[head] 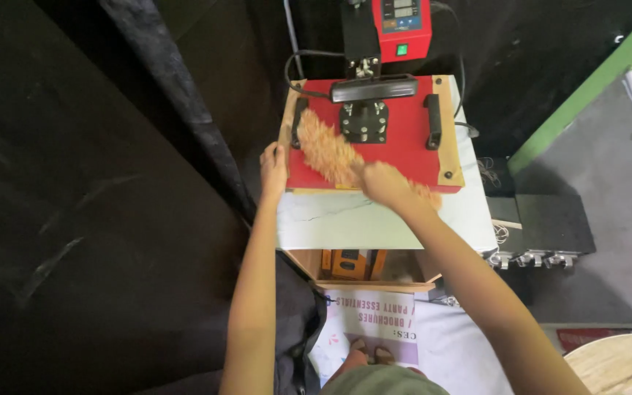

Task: The person uses a fluffy duster to clean a red heat press machine. They wipe the top surface, the handle, and the control panel area, moving the duster across various parts of the machine.

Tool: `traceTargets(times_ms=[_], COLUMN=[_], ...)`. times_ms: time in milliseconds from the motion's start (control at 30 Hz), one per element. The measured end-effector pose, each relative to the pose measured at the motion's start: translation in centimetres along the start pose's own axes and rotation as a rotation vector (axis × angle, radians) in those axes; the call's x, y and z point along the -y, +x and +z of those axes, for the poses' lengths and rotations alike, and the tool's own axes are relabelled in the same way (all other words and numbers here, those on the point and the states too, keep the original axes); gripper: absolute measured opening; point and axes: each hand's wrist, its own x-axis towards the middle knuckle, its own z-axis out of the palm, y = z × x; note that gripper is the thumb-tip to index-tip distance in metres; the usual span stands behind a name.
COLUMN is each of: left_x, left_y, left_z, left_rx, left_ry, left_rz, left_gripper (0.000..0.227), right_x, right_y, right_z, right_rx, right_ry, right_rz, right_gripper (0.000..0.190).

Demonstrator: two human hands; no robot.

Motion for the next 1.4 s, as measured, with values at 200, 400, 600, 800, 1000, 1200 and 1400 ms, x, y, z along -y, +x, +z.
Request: traceTargets(times_ms=[200, 400, 600, 800, 1000, 1200, 1400], left_x=[0.3, -1.7, -8.2, 1.4, 0.1, 4.3, 3.1], left_y=[-1.8, -4.2, -5.1, -1.3, -1.9, -1.8, -3.3], left_z=[-1.6, -3.0, -2.9, 0.4, -2.8, -1.0, -1.8], left_rx=[0.027, -0.053, -0.139, -0.202, -0.181, -0.106, -0.139], left_ry=[-0.035, -0.125, 0.188, 0.165, 0.079, -0.242, -0.552], left_rz=[0.086, 0.030, 0.296, 0.177, 0.208, -0.040, -0.129], left_gripper=[0.037, 0.032, 0.040, 0.012, 0.007, 0.014, 0.029], right_x=[1.6, 2.6, 1.7, 2.1, 4.9, 4.0, 0.2], right_y=[-10.1, -11.3, -10.2, -9.8, -4.0, -6.4, -11.3], right_z=[-2.3, -8.2, -11.0, -9.8, -3.4, 0.5, -10.2], right_rx=[0.076, 0.066, 0.073, -0.068, 0.169, 0.211, 0.259], right_ry=[-0.009, -0.033, -0.114, -0.140, -0.224, 0.028, 0.125], right_rz=[-0.079, -0.101, 0.112, 0.109, 0.161, 0.005, -0.041], right_gripper=[0.034, 0.049, 0.050, 0.041, 0.029, 0.043, 0.048])
